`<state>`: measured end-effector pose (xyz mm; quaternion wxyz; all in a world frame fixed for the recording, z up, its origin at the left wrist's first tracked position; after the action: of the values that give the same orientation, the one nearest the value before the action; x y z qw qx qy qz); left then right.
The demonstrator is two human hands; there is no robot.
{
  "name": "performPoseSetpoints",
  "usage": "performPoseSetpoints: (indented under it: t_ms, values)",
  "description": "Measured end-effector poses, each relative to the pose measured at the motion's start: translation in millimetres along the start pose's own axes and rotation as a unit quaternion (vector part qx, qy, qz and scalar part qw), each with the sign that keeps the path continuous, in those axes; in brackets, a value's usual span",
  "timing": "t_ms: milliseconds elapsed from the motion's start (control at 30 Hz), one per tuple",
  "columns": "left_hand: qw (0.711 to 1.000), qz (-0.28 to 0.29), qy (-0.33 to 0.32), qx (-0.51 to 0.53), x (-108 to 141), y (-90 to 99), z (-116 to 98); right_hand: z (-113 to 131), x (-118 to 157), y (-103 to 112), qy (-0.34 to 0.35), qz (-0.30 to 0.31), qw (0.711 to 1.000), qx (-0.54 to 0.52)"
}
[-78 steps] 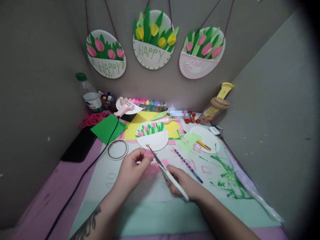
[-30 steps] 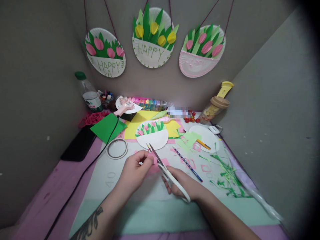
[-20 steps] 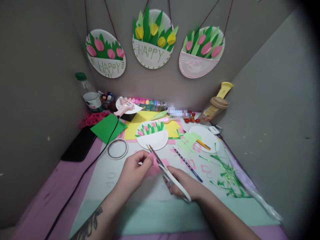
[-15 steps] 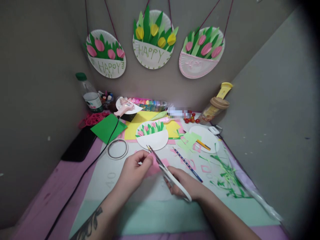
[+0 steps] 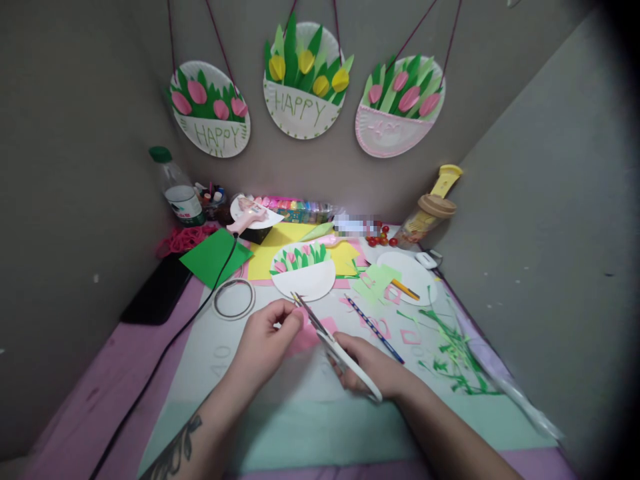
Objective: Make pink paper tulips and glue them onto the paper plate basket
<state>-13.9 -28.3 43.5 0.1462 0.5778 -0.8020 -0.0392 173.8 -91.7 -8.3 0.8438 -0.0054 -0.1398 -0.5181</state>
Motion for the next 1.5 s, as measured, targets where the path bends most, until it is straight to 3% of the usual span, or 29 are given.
performPoseSetpoints:
  t_ms: [1500]
  values:
    - [0.999, 0.005, 0.013, -0.04, 0.3, 3.9, 0.4, -7.8, 0.9, 3.7, 0.027, 0.012, 0.999, 0.034]
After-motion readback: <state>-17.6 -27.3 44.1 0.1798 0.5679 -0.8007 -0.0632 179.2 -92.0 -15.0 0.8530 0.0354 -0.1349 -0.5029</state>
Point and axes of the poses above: each hand's wrist, its own x-axis away from the middle knuckle, its own y-axis out of the back of the hand, z = x × y, the point moved 2 cm from there along -x, towards the middle knuckle, and after that the axes turned 6 degrees about y, right-handed, at the moved point
